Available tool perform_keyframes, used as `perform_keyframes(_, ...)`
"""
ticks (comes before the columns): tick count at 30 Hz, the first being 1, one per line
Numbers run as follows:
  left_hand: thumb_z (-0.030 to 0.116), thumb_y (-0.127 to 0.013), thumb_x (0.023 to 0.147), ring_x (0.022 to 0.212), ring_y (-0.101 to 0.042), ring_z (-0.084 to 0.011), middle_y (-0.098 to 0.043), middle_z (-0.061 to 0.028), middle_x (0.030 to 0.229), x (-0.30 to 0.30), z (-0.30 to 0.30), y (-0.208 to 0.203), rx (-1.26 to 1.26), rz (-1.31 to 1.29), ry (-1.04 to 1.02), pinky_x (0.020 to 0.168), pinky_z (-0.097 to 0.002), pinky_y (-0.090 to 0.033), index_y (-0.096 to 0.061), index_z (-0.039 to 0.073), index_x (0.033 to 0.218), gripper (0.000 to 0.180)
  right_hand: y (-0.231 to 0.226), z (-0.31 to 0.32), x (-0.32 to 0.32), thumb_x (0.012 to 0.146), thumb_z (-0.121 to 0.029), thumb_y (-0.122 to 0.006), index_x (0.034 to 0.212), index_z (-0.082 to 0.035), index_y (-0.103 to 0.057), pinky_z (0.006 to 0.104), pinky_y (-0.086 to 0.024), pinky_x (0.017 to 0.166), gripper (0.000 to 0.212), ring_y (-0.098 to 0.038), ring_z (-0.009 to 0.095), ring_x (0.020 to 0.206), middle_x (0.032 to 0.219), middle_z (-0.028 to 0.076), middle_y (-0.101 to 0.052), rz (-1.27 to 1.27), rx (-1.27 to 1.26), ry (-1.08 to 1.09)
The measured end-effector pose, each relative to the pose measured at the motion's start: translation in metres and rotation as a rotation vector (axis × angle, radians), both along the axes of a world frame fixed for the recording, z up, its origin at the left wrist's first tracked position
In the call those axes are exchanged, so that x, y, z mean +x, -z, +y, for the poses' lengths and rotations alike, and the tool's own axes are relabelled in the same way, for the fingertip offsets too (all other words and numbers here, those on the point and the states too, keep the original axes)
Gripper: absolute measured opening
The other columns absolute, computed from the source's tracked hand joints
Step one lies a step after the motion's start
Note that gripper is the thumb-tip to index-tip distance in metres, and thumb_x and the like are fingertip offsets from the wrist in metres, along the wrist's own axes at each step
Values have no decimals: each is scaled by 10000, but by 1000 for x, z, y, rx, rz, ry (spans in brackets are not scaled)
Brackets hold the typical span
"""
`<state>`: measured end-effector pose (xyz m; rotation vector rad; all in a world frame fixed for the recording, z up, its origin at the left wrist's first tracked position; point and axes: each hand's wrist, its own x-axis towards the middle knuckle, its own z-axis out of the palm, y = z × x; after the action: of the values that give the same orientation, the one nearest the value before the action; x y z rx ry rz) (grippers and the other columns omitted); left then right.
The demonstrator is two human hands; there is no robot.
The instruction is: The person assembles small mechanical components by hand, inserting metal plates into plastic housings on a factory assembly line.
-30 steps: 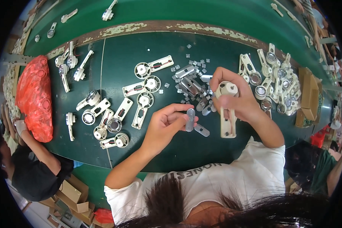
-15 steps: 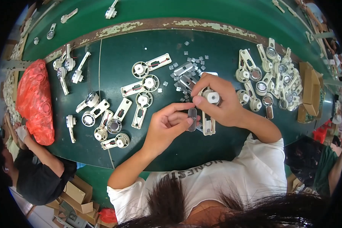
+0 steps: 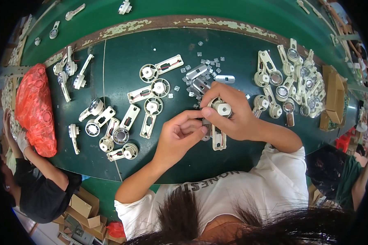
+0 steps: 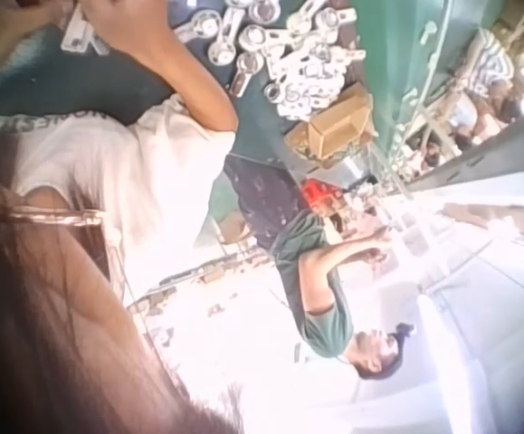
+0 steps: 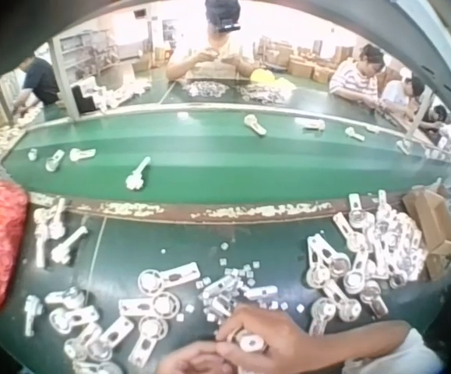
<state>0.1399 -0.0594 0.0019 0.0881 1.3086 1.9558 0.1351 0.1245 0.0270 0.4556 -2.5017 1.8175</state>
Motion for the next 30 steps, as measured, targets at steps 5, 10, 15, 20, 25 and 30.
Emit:
perform_keyframes(5, 17, -530, 903, 843, -604, -92, -627, -57, 915, -1, 2, -2, 35, -79, 13, 736, -230, -491, -512, -35, 1152, 255, 6, -3, 0, 805, -98, -635, 834, -20, -539, 313, -441, 628, 127, -571, 228, 691, 778, 91, -566, 4, 6, 55)
perform_keyframes(10, 14, -498, 911, 873, -622, -128, -638, -83, 958, 2, 0, 0, 75, -143, 21, 789, -268, -513, -510, -36, 1158, 252, 12, -7, -1, 810, -97, -622, 844, -23, -525, 333, -436, 610, 127, -560, 257, 685, 777, 102, -551, -10, 53, 71)
perform_keyframes(15, 16, -497, 911, 899, -626, -142, -641, -103, 987, -1, 0, 0, 40, -141, 32, 809, -277, -515, -511, -39, 1166, 262, 17, -6, -2, 816, -88, -607, 861, -22, -517, 346, -434, 610, 120, -554, 267, 688, 779, 105, -544, 12, 93, 58)
perform_keyframes(20, 23, -502, 911, 904, -626, -147, -641, -113, 993, -1, 1, 2, 60, -174, 26, 816, -286, -516, -521, -48, 1166, 265, 20, -6, -2, 818, -75, -597, 879, -21, -510, 359, -431, 606, 120, -544, 279, 679, 785, 109, -529, 32, 107, 25)
perform_keyframes(25, 41, -521, 908, 909, -622, -139, -642, -109, 1002, -1, 0, 5, 106, -227, 27, 816, -283, -510, -544, -56, 1145, 257, 23, -7, -1, 815, -75, -600, 875, -22, -503, 365, -429, 579, 126, -541, 275, 676, 788, 107, -518, 76, 155, 22)
perform_keyframes(30, 50, -565, 888, 898, -610, -110, -644, -89, 1009, -2, 0, 5, 85, -258, 24, 801, -254, -490, -565, -47, 1129, 259, 21, -6, -2, 812, -79, -604, 872, -23, -503, 367, -436, 571, 130, -543, 277, 674, 791, 103, -520, 106, 206, 34)
